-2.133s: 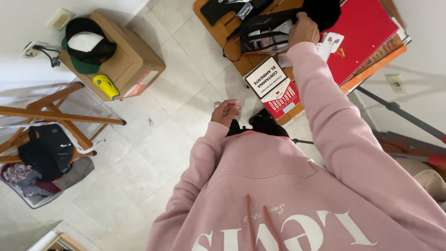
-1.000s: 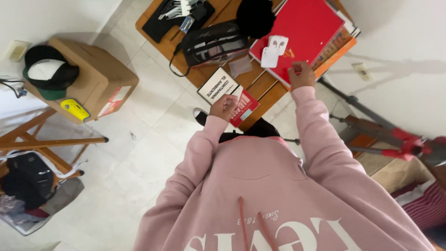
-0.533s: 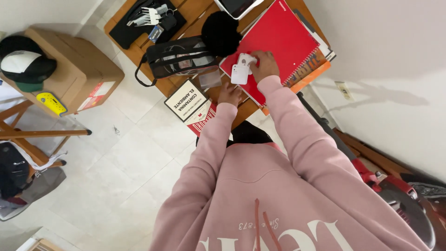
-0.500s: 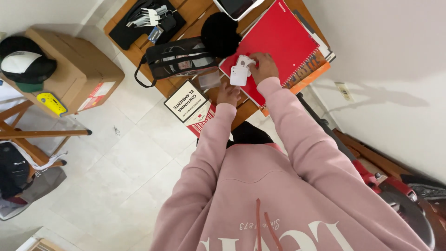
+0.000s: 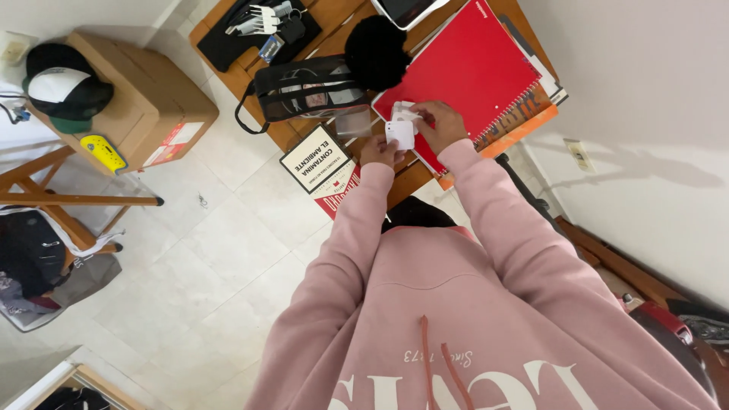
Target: Putting a case on a phone and unboxing/untangling a pair of earphones
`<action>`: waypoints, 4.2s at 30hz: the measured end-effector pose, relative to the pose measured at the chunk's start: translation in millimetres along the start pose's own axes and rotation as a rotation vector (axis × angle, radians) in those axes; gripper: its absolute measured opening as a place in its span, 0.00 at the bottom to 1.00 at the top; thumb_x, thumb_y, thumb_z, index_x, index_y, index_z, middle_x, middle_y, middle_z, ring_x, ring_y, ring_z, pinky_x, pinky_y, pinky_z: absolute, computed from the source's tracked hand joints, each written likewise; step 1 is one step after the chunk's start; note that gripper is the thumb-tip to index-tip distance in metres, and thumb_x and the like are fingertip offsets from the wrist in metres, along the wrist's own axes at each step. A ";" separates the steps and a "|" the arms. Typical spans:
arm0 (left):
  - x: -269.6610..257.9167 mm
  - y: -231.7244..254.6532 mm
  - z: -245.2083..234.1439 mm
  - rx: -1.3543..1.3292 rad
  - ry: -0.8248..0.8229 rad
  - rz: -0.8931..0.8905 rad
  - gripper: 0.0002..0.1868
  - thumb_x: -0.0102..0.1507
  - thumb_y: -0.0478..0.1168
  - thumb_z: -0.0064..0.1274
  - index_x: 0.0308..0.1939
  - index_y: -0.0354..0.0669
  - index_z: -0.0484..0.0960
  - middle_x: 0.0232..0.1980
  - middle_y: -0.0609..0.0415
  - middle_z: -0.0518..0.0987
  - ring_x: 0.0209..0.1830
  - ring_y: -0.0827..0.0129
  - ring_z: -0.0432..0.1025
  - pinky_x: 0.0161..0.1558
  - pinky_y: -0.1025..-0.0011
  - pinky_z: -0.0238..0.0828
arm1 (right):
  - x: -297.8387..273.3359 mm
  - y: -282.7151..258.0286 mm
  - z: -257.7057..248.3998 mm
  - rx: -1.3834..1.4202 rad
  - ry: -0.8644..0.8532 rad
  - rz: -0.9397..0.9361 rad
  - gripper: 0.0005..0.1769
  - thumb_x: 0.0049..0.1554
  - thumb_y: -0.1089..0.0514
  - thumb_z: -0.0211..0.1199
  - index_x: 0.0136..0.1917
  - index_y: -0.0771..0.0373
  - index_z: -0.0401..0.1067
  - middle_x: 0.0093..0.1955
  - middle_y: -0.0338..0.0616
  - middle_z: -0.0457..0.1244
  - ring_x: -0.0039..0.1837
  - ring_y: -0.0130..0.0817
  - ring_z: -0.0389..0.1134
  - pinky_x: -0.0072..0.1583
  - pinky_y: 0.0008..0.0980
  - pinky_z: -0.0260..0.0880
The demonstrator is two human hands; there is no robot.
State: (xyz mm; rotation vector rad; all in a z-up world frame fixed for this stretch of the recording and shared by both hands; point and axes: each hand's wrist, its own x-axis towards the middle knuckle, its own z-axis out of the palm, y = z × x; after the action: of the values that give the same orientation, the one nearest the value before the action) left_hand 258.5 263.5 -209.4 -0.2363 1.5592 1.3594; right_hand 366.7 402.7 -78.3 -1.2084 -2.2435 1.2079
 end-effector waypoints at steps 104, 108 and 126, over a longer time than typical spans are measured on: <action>-173.4 152.8 -164.1 0.060 -0.071 0.467 0.06 0.60 0.34 0.69 0.40 0.36 0.90 0.45 0.44 0.85 0.42 0.71 0.77 0.44 0.69 0.78 | 46.6 11.7 -19.1 -0.582 -0.310 0.386 0.09 0.59 0.52 0.66 0.53 0.51 0.76 0.52 0.53 0.70 0.57 0.56 0.72 0.54 0.53 0.74; -175.1 146.4 -162.0 0.047 -0.075 0.487 0.07 0.60 0.33 0.70 0.40 0.36 0.90 0.46 0.43 0.85 0.49 0.67 0.76 0.53 0.64 0.76 | 51.8 14.7 -15.6 -0.557 -0.330 0.354 0.10 0.60 0.54 0.66 0.55 0.55 0.77 0.52 0.55 0.70 0.56 0.55 0.72 0.52 0.53 0.76; -191.1 158.0 -158.7 -0.056 -0.083 0.452 0.07 0.60 0.32 0.68 0.42 0.36 0.89 0.46 0.46 0.85 0.50 0.70 0.74 0.56 0.66 0.74 | 50.6 -18.0 -4.6 -0.659 -0.400 0.490 0.17 0.52 0.49 0.63 0.54 0.52 0.79 0.53 0.57 0.70 0.59 0.57 0.72 0.57 0.55 0.74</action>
State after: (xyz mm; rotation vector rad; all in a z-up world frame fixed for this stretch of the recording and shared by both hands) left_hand 152.2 102.2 12.8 0.1491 1.5619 1.7371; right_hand 330.1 440.5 -66.5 -2.0019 -2.8829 0.9329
